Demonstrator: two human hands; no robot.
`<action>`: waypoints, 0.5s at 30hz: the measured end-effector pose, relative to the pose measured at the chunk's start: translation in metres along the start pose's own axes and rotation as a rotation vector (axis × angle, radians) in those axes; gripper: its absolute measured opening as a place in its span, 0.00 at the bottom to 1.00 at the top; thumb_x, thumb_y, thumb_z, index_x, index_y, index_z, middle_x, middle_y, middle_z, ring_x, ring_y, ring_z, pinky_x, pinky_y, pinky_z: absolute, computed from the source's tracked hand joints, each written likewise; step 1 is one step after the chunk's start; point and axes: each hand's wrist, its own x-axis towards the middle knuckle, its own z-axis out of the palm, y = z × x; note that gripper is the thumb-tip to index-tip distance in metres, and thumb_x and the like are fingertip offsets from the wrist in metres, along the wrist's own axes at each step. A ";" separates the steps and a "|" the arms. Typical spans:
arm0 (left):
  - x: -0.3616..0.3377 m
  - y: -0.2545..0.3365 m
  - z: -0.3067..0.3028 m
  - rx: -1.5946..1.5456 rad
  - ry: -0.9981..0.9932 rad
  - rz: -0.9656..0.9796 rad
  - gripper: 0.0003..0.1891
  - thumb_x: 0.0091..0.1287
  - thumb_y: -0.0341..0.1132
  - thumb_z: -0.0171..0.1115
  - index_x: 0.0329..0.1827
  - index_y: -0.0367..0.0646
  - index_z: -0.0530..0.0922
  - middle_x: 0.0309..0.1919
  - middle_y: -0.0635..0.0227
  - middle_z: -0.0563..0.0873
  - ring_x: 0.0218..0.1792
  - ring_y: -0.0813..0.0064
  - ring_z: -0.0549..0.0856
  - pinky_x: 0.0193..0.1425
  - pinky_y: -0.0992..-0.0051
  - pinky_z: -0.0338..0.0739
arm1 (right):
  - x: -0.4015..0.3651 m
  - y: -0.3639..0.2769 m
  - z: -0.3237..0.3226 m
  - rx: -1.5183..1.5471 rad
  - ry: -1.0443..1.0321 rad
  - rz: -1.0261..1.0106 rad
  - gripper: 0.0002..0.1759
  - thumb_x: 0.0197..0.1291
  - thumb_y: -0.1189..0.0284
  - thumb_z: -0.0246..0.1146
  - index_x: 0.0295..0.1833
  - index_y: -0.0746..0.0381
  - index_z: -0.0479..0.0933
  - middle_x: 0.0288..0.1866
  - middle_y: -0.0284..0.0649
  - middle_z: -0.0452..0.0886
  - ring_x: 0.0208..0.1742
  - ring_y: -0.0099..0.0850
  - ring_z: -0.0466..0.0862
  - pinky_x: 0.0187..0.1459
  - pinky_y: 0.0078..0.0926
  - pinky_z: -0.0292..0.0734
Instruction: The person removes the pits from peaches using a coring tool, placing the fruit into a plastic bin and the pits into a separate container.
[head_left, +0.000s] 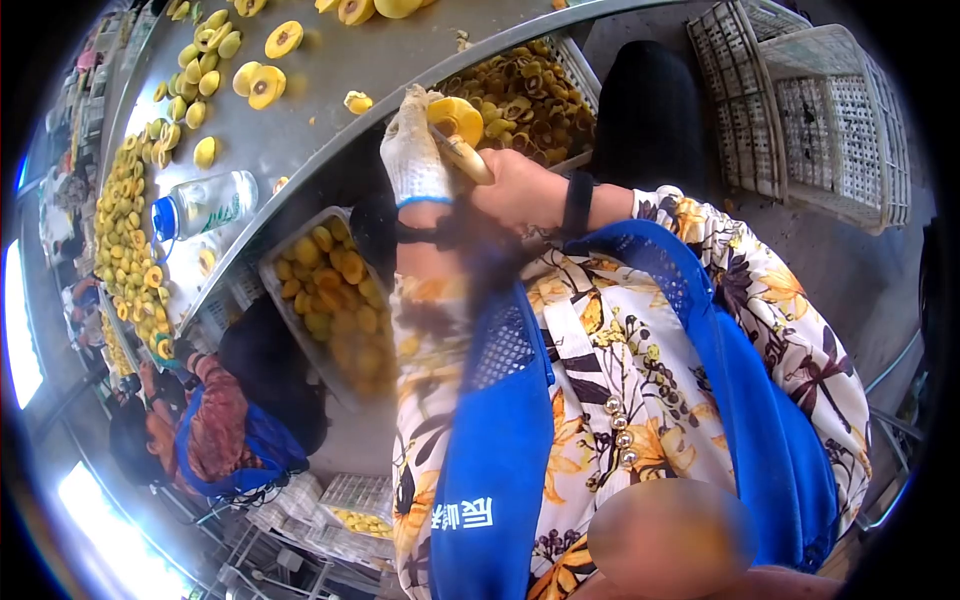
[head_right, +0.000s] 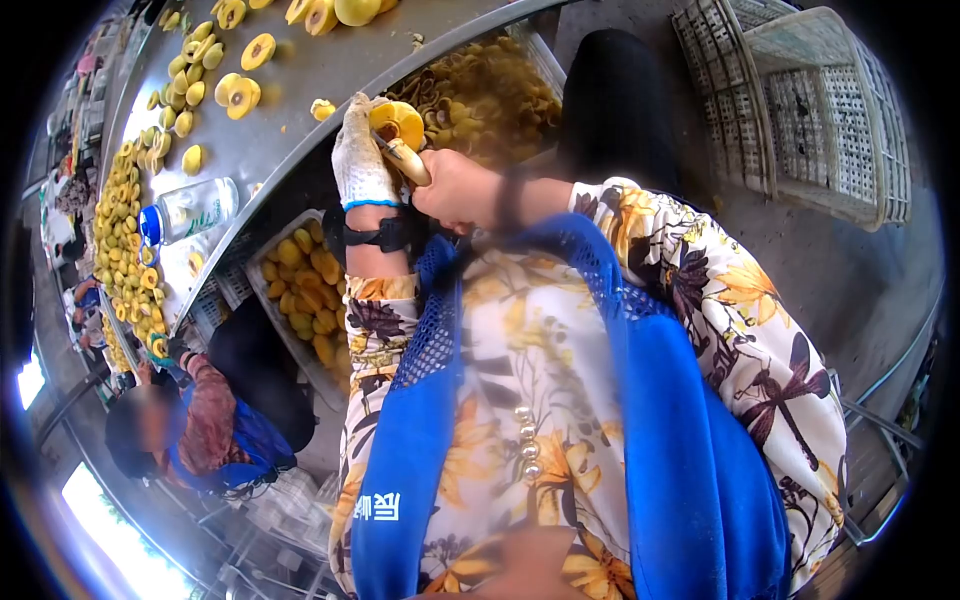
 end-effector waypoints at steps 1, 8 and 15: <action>-0.001 0.000 0.000 0.026 -0.006 0.080 0.13 0.62 0.40 0.64 0.35 0.37 0.80 0.28 0.66 0.82 0.27 0.76 0.80 0.30 0.78 0.75 | -0.001 -0.003 -0.001 0.073 -0.042 0.031 0.10 0.54 0.77 0.51 0.43 0.63 0.69 0.18 0.31 0.71 0.11 0.19 0.67 0.12 0.17 0.62; 0.018 -0.022 -0.012 0.066 -0.100 0.307 0.17 0.65 0.43 0.61 0.37 0.34 0.81 0.30 0.66 0.84 0.27 0.78 0.81 0.33 0.80 0.76 | -0.006 -0.007 -0.016 0.382 -0.344 0.193 0.08 0.55 0.76 0.56 0.40 0.57 0.65 0.21 0.26 0.64 0.16 0.13 0.63 0.13 0.13 0.59; 0.019 0.012 -0.073 -0.397 -0.142 -0.164 0.21 0.62 0.55 0.48 0.35 0.45 0.76 0.24 0.66 0.78 0.23 0.69 0.77 0.18 0.77 0.71 | -0.001 0.015 -0.015 0.478 -0.629 0.018 0.08 0.58 0.73 0.59 0.42 0.60 0.70 0.20 0.24 0.65 0.14 0.13 0.62 0.13 0.14 0.58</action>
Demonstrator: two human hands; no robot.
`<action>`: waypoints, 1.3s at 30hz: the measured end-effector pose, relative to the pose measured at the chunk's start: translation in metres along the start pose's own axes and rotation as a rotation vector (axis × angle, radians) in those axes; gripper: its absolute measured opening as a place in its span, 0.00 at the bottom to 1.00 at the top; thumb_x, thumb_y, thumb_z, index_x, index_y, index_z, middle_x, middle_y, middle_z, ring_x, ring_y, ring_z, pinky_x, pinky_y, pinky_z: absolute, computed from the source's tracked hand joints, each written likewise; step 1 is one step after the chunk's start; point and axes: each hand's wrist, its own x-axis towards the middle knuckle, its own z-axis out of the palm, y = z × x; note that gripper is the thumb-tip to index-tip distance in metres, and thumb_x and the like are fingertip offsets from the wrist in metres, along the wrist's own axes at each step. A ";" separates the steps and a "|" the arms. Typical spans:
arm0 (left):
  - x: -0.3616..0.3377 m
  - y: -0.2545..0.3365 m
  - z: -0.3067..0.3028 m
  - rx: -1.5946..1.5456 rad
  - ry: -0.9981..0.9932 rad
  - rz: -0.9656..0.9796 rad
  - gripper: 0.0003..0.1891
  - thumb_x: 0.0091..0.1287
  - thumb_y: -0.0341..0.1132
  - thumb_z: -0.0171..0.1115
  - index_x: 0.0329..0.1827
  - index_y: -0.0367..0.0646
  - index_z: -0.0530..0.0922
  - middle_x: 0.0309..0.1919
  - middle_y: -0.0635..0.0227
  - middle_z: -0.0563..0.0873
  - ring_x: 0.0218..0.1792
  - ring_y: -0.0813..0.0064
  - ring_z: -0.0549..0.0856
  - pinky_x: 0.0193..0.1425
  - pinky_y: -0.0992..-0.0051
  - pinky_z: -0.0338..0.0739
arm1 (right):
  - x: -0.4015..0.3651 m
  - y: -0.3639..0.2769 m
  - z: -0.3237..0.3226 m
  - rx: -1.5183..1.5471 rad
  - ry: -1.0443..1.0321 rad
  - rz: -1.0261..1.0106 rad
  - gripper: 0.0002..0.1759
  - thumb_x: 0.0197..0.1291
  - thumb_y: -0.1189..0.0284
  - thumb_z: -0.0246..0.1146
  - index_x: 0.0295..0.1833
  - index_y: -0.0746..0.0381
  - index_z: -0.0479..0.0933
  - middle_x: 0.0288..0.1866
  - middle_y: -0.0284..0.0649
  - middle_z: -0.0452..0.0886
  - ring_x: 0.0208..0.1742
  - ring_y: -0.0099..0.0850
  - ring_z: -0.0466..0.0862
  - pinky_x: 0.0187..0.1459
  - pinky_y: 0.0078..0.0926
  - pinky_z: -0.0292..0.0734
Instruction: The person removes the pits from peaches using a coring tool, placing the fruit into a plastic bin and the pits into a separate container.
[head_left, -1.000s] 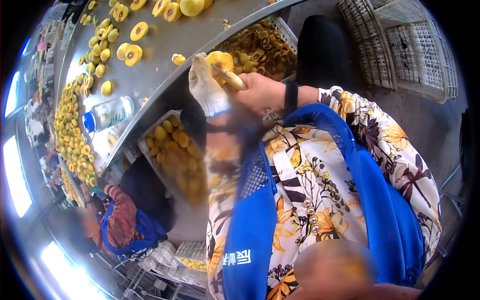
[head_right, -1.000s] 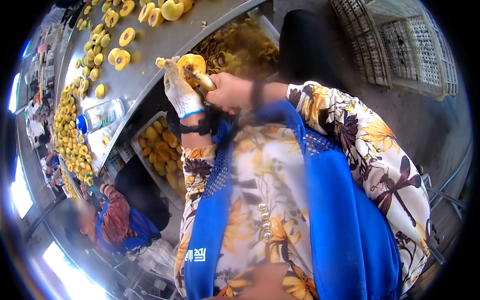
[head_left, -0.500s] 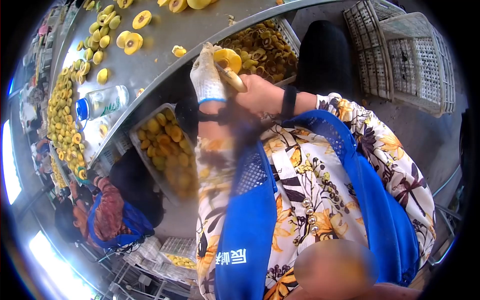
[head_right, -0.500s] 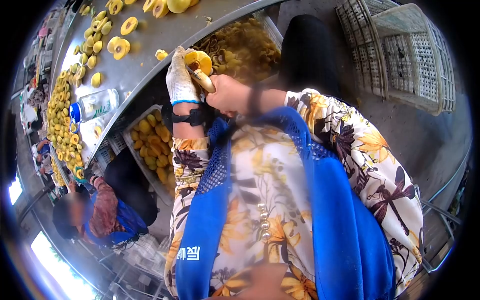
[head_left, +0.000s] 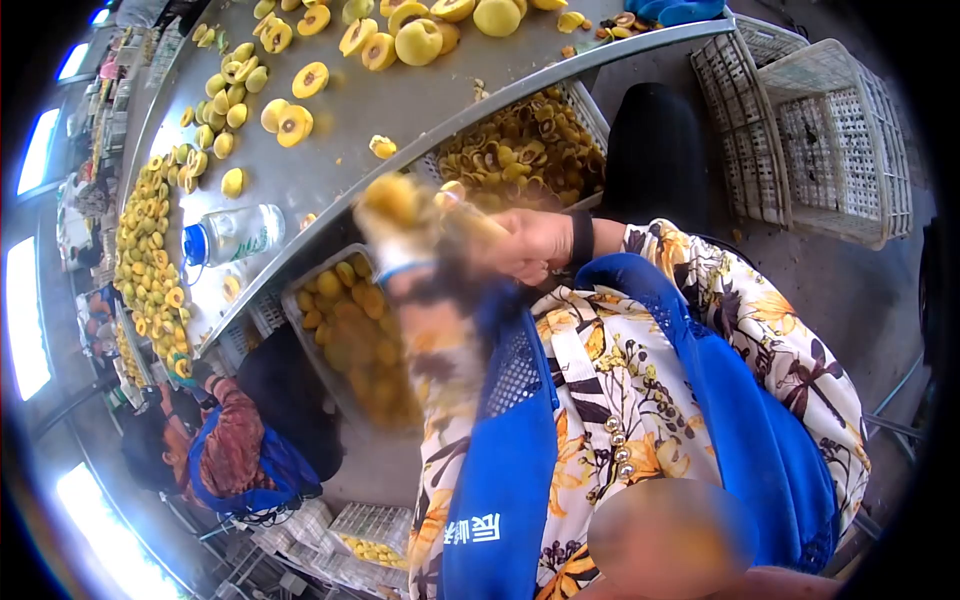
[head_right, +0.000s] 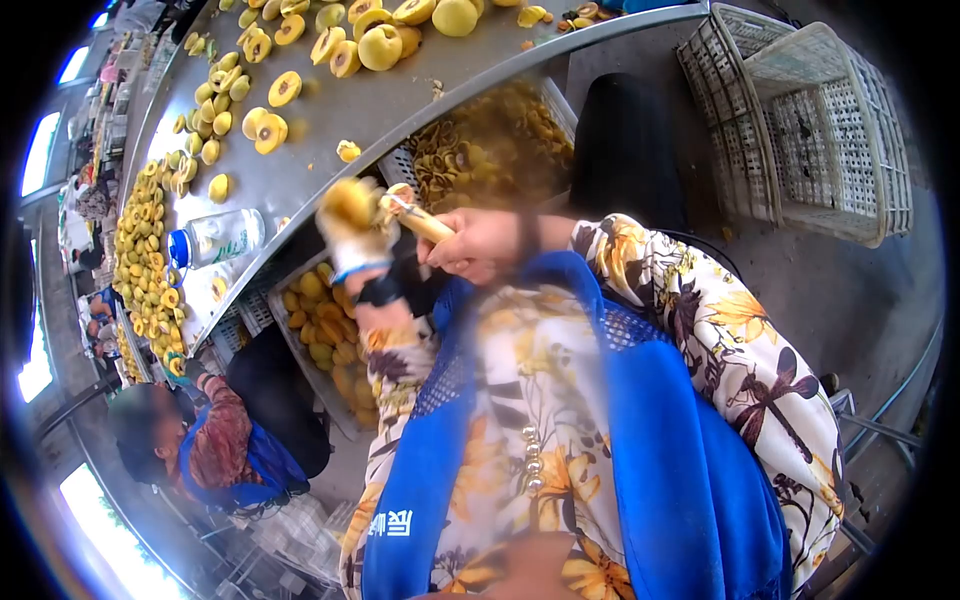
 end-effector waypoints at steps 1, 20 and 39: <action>-0.014 0.024 -0.020 -0.064 -0.049 -0.006 0.21 0.64 0.56 0.47 0.35 0.47 0.76 0.25 0.66 0.79 0.23 0.69 0.78 0.17 0.77 0.70 | 0.000 0.003 -0.009 -0.120 0.114 -0.013 0.07 0.57 0.72 0.59 0.40 0.61 0.71 0.20 0.26 0.67 0.14 0.15 0.64 0.13 0.15 0.59; 0.162 0.017 0.155 2.324 0.018 0.830 0.34 0.50 0.54 0.63 0.62 0.53 0.70 0.55 0.50 0.76 0.55 0.53 0.76 0.58 0.62 0.72 | -0.024 -0.015 -0.037 -1.002 0.833 -0.083 0.17 0.52 0.61 0.63 0.35 0.67 0.77 0.29 0.50 0.81 0.31 0.43 0.81 0.36 0.38 0.74; -0.020 -0.016 0.026 0.397 -0.153 0.263 0.33 0.65 0.64 0.46 0.56 0.42 0.71 0.44 0.62 0.81 0.41 0.70 0.81 0.39 0.74 0.77 | 0.020 -0.022 -0.002 -1.393 0.731 -0.350 0.14 0.55 0.66 0.61 0.36 0.66 0.69 0.26 0.56 0.77 0.30 0.55 0.78 0.31 0.45 0.73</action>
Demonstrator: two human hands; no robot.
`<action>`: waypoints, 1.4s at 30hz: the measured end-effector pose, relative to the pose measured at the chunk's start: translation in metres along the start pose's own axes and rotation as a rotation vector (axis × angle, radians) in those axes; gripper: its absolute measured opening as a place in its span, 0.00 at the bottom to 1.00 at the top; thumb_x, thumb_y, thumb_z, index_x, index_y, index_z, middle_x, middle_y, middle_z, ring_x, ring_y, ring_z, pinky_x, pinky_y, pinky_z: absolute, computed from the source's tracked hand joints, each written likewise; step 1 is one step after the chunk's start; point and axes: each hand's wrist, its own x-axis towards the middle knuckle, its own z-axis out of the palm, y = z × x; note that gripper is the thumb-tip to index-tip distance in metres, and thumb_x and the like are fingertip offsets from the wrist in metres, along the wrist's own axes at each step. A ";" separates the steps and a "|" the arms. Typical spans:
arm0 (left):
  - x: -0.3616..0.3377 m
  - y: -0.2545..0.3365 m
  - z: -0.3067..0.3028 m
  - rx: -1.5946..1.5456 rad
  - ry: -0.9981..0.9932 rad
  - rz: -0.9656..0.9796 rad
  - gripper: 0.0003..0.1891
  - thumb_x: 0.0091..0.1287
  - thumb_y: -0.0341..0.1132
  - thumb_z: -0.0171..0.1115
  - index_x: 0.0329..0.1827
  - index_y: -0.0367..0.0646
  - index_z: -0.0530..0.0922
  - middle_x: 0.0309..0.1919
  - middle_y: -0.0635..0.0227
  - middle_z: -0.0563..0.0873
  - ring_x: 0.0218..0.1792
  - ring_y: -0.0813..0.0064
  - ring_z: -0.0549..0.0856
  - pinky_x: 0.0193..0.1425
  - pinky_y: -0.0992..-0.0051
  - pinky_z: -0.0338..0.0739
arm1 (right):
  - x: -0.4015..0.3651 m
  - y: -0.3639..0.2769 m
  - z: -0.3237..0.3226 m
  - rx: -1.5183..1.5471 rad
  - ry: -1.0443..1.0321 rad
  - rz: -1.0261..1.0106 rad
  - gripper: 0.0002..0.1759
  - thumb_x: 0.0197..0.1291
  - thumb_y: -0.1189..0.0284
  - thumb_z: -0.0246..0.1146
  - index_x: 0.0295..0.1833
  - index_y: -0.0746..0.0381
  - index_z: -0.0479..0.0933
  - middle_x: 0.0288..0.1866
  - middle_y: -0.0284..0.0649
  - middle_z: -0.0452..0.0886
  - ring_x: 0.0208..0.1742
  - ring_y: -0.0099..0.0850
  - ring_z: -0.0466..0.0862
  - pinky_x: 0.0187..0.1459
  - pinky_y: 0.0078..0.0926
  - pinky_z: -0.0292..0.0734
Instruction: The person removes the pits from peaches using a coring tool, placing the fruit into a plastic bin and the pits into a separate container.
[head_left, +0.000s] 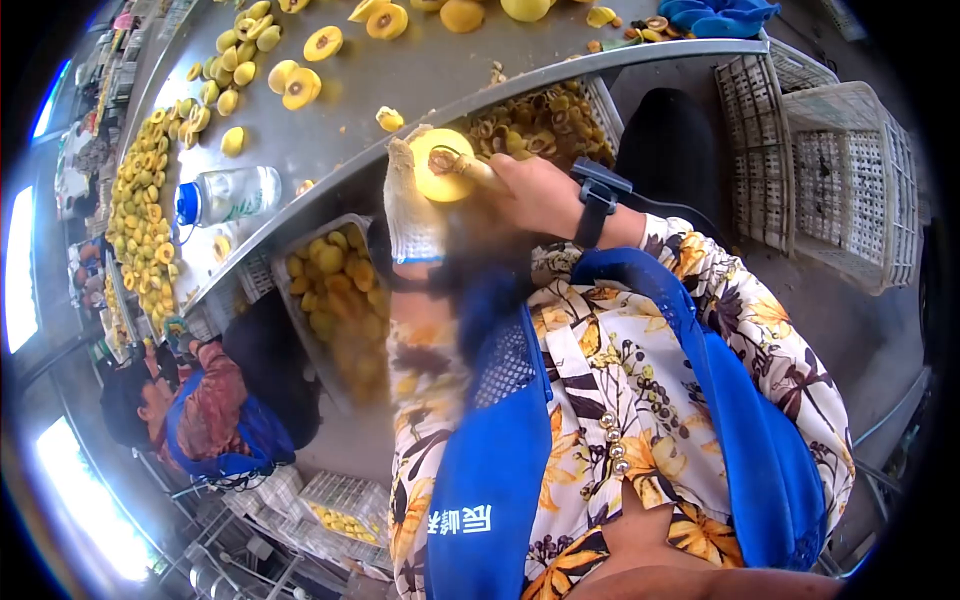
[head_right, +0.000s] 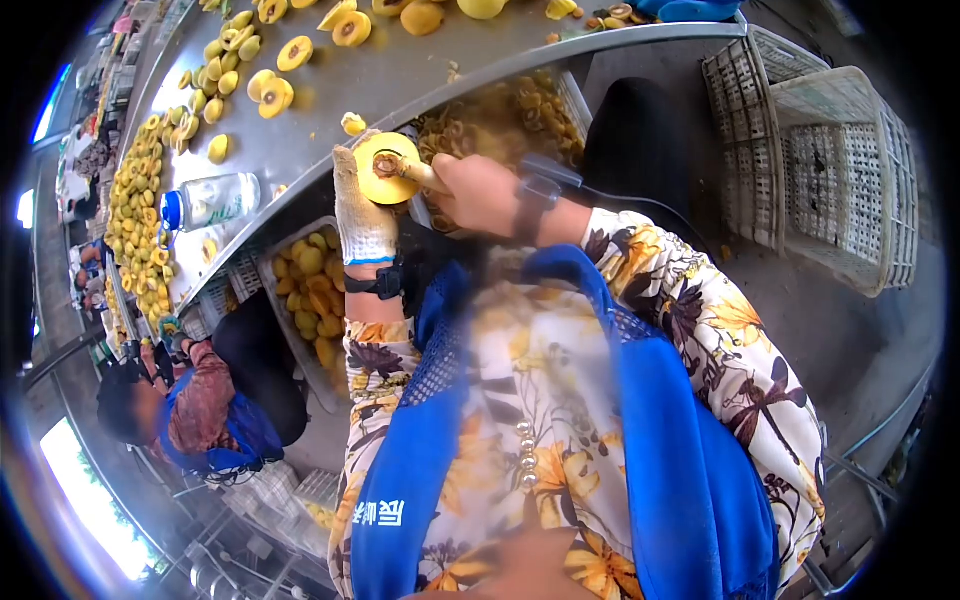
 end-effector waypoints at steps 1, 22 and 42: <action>-0.003 -0.003 0.003 -0.020 0.026 0.006 0.33 0.65 0.63 0.46 0.57 0.41 0.71 0.44 0.62 0.81 0.42 0.69 0.81 0.41 0.73 0.77 | -0.004 -0.001 0.001 -0.001 -0.009 0.024 0.14 0.55 0.66 0.61 0.37 0.66 0.69 0.26 0.56 0.78 0.30 0.55 0.79 0.32 0.45 0.73; -0.005 -0.024 0.014 -0.331 0.190 -0.057 0.33 0.66 0.63 0.43 0.56 0.41 0.71 0.46 0.64 0.79 0.45 0.67 0.80 0.53 0.70 0.74 | -0.005 -0.021 0.013 0.330 0.142 0.198 0.17 0.56 0.62 0.62 0.39 0.66 0.73 0.26 0.46 0.80 0.27 0.42 0.81 0.32 0.35 0.75; 0.009 -0.023 0.005 0.469 -0.158 0.335 0.24 0.71 0.49 0.46 0.49 0.32 0.75 0.38 0.61 0.81 0.38 0.71 0.82 0.45 0.74 0.77 | -0.026 -0.001 -0.003 -0.054 -0.110 0.123 0.10 0.52 0.76 0.58 0.38 0.67 0.66 0.24 0.53 0.78 0.30 0.52 0.80 0.32 0.46 0.73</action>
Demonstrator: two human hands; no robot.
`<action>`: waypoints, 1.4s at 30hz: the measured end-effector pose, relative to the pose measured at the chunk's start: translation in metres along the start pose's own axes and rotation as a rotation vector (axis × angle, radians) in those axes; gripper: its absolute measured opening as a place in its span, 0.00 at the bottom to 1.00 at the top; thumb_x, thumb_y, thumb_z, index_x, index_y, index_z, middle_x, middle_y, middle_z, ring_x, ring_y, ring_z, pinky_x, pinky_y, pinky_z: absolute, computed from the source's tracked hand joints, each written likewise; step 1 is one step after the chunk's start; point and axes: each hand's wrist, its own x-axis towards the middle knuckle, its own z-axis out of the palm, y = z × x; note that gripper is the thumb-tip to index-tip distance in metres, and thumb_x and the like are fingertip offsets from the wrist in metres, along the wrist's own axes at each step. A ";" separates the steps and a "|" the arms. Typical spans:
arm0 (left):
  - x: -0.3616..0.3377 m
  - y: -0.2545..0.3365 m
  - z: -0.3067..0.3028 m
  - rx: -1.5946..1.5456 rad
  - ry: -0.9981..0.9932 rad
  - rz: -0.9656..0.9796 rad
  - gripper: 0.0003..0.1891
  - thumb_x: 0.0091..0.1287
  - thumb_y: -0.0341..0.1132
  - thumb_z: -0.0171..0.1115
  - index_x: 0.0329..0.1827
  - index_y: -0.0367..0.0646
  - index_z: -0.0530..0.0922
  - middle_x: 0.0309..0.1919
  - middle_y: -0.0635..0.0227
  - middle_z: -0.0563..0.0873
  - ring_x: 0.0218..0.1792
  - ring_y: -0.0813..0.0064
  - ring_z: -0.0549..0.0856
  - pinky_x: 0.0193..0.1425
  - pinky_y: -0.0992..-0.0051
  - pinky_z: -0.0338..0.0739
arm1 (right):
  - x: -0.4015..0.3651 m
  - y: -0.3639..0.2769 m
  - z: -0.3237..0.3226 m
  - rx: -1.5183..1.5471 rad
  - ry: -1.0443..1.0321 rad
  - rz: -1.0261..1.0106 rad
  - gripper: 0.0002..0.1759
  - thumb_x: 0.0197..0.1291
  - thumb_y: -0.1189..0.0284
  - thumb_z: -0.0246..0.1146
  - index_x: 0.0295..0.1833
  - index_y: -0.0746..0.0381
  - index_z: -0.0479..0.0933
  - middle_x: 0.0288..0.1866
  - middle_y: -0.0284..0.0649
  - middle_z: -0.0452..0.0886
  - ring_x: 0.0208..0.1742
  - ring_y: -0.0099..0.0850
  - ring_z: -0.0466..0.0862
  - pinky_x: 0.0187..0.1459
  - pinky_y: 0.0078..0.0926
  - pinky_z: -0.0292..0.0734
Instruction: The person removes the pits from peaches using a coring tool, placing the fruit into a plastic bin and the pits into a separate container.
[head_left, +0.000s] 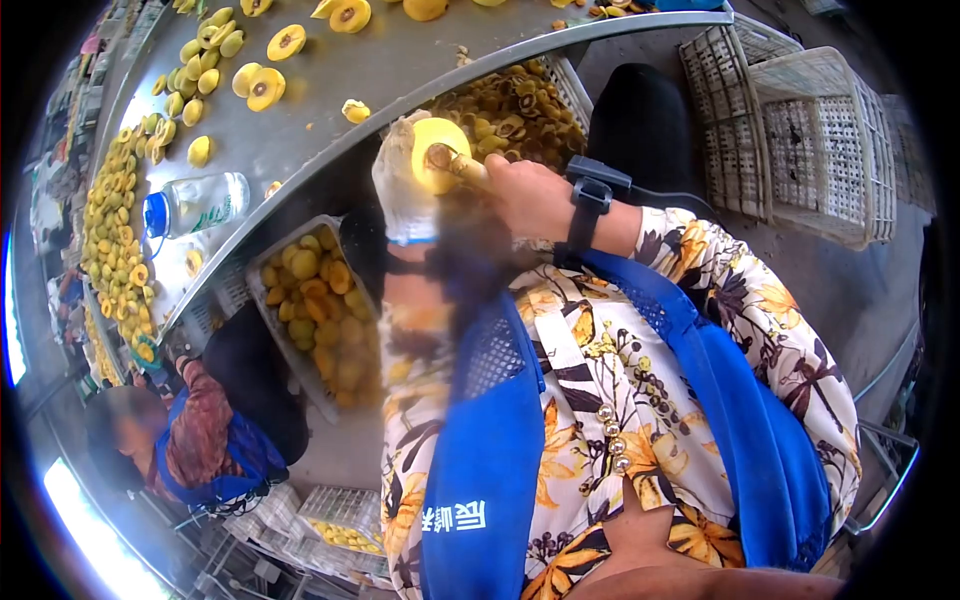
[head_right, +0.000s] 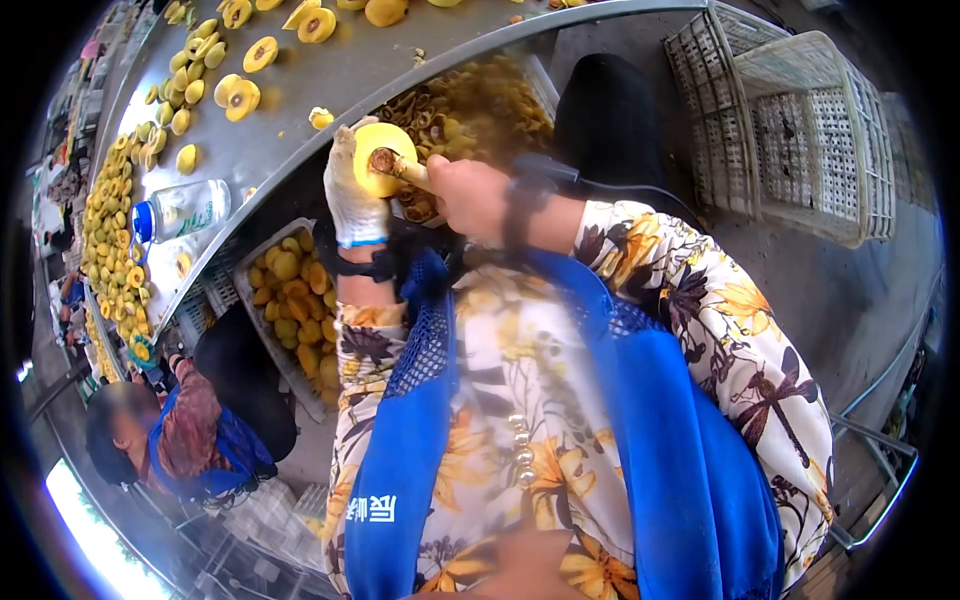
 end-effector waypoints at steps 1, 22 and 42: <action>0.004 -0.002 -0.007 -0.031 -0.097 -0.058 0.24 0.70 0.49 0.48 0.48 0.32 0.75 0.37 0.61 0.82 0.37 0.71 0.82 0.44 0.74 0.78 | -0.001 0.003 -0.001 -0.010 -0.034 -0.028 0.10 0.52 0.76 0.58 0.38 0.68 0.66 0.24 0.53 0.78 0.30 0.52 0.80 0.31 0.45 0.73; -0.005 0.005 0.025 -0.358 0.284 -0.294 0.17 0.65 0.46 0.58 0.42 0.37 0.75 0.34 0.61 0.81 0.28 0.68 0.81 0.30 0.71 0.78 | -0.002 -0.033 -0.004 0.987 -0.348 0.592 0.06 0.55 0.76 0.51 0.38 0.64 0.68 0.17 0.34 0.68 0.11 0.21 0.66 0.12 0.19 0.64; -0.015 -0.009 0.007 -0.629 0.166 -0.538 0.21 0.66 0.50 0.56 0.49 0.40 0.73 0.35 0.61 0.81 0.31 0.63 0.83 0.31 0.65 0.80 | -0.005 -0.020 0.000 1.195 -0.617 0.545 0.07 0.57 0.75 0.54 0.41 0.58 0.66 0.21 0.29 0.65 0.15 0.15 0.62 0.14 0.16 0.57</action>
